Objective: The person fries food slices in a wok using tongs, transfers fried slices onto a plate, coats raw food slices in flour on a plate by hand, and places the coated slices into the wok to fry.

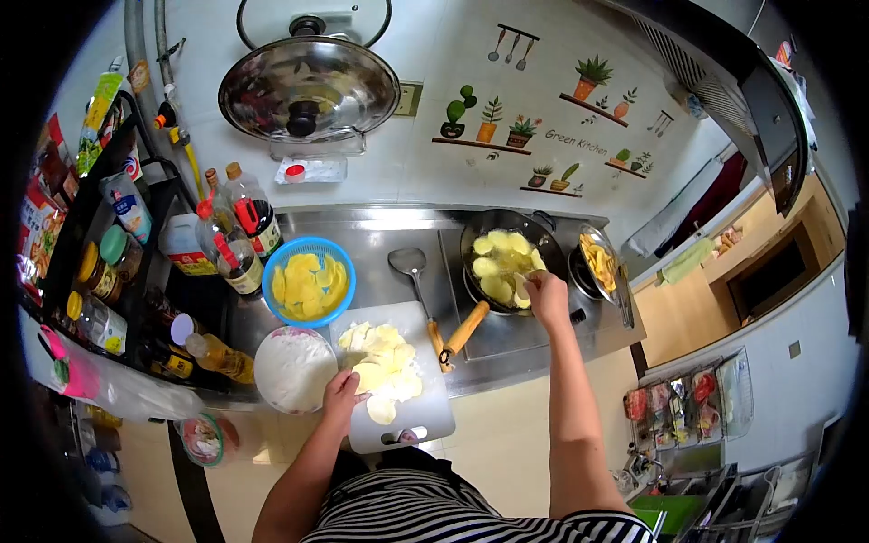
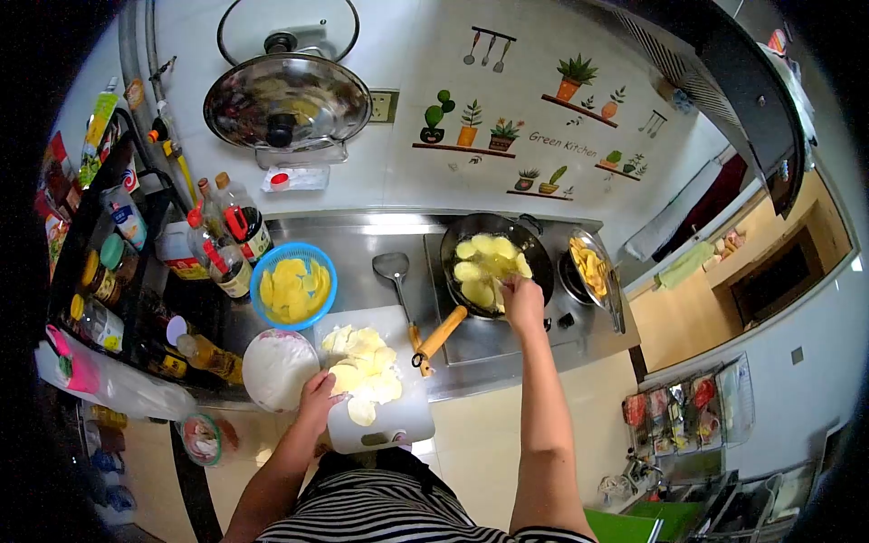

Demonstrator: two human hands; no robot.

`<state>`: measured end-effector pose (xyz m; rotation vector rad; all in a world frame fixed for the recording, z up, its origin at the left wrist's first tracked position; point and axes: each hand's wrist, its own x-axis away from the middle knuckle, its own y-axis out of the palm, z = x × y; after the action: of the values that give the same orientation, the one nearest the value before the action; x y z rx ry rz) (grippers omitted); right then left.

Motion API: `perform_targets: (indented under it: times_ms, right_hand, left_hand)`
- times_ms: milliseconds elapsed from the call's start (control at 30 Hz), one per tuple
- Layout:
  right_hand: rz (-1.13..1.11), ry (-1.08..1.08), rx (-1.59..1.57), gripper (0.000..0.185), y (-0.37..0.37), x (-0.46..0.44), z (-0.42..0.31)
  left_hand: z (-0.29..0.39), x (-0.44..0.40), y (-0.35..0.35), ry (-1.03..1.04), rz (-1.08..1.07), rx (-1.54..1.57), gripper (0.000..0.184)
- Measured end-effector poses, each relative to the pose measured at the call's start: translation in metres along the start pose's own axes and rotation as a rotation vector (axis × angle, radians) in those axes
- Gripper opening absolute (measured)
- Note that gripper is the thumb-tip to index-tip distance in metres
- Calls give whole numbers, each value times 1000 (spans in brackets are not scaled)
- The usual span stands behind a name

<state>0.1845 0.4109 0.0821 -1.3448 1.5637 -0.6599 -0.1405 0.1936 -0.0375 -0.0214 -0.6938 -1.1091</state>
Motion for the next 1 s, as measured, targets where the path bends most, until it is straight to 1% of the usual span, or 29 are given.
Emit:
perform_targets:
  times_ms: [33,100,133,200,267,333,400,467,533,600,667,733,800,833,900,933,1000]
  right_hand:
    - [0,-9,-5,20,13,-11,10]
    - [-35,53,88,22,34,-31,26]
    - [-33,46,83,22,43,-39,35]
    - [-49,98,146,22,57,-47,49]
    - [-64,92,124,21,38,-41,35]
    - [203,-20,11,19,19,-35,24]
    - [314,-59,-93,13,-11,-11,7]
    - [325,0,-263,13,-36,24,-15]
    - [216,65,-439,11,-41,62,-25]
    - [106,10,-564,11,-36,100,-43]
    - [-56,33,-726,11,-15,134,-62]
    - [-160,99,-833,12,5,160,-93]
    - [-257,143,-865,15,34,178,-113]
    - [-257,147,-869,15,48,180,-119]
    - [-326,279,-888,22,72,189,-130]
    - [-348,284,-898,22,74,192,-137]
    - [-458,629,-1282,28,78,184,-147]
  left_hand:
    - [-1,2,0,7,6,4,26]
    - [-4,5,-3,47,-48,-26,24]
    - [-6,7,-4,54,-44,-24,24]
    - [-7,11,-6,74,-61,-57,25]
    - [-4,14,-6,77,-70,-76,26]
    - [-5,14,-6,74,-86,-86,27]
    - [-7,14,-4,119,-126,-88,28]
    - [-9,9,-3,104,-145,-74,29]
    - [-7,4,0,94,-169,-64,29]
    - [-2,2,7,26,-177,14,32]
    - [8,6,15,0,-166,32,29]
    - [15,7,21,-26,-150,48,27]
    - [19,8,22,-40,-195,133,35]
    - [26,10,25,-42,-193,128,35]
    - [37,16,26,-81,-289,226,34]
    - [36,15,22,-85,-265,223,34]
    - [30,9,13,-84,-410,285,31]
